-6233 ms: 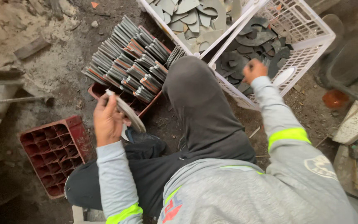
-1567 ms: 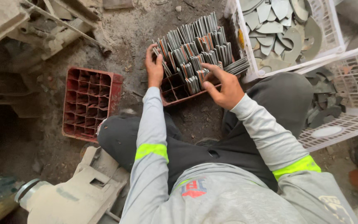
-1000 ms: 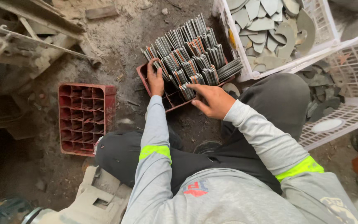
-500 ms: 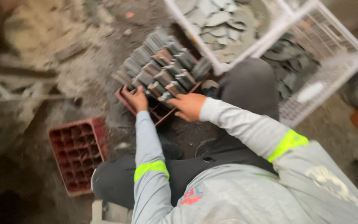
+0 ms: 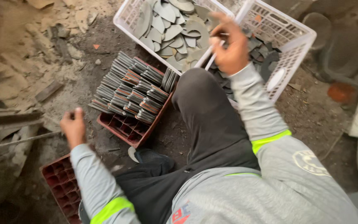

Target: The person sits on the ground and repeatedly picks up crescent-shaped metal pieces from a white crate. They place each piece into a red plastic crate that already contains many similar pieces, arranging them in a vertical stack.

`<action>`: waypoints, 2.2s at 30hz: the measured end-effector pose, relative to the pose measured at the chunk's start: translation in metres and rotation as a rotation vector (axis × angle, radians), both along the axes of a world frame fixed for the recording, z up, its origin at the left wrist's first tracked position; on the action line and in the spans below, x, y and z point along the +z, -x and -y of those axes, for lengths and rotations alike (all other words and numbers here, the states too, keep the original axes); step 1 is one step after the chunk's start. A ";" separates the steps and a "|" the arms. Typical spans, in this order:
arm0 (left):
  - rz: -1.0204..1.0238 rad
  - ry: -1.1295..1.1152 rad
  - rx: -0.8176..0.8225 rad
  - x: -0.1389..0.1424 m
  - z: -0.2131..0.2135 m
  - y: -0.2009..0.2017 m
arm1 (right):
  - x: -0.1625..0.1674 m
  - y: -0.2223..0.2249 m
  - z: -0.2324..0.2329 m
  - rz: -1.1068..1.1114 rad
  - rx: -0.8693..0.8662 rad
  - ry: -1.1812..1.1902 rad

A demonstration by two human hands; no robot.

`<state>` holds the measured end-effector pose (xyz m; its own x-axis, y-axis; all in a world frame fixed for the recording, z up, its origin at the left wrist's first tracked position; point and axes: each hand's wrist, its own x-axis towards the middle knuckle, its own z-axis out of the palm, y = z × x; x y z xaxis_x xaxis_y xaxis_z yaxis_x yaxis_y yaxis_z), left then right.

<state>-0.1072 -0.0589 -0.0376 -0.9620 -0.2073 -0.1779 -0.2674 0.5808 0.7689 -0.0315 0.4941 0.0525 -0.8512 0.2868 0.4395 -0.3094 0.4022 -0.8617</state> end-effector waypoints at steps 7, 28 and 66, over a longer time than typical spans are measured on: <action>-0.252 0.311 -0.476 0.059 0.027 -0.066 | -0.113 0.035 -0.042 0.415 -0.198 -0.082; 0.059 0.178 -0.428 0.031 -0.050 -0.091 | -0.140 0.154 -0.021 0.766 -0.226 -0.655; -0.047 0.014 -0.527 0.066 -0.121 -0.096 | -0.100 0.150 -0.036 0.549 -0.106 -0.714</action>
<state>-0.0114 0.0621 0.0287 -0.9434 0.3042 -0.1325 0.0983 0.6376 0.7641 -0.1818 0.5301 -0.0478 -0.9782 0.1905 0.0830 0.1405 0.9005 -0.4114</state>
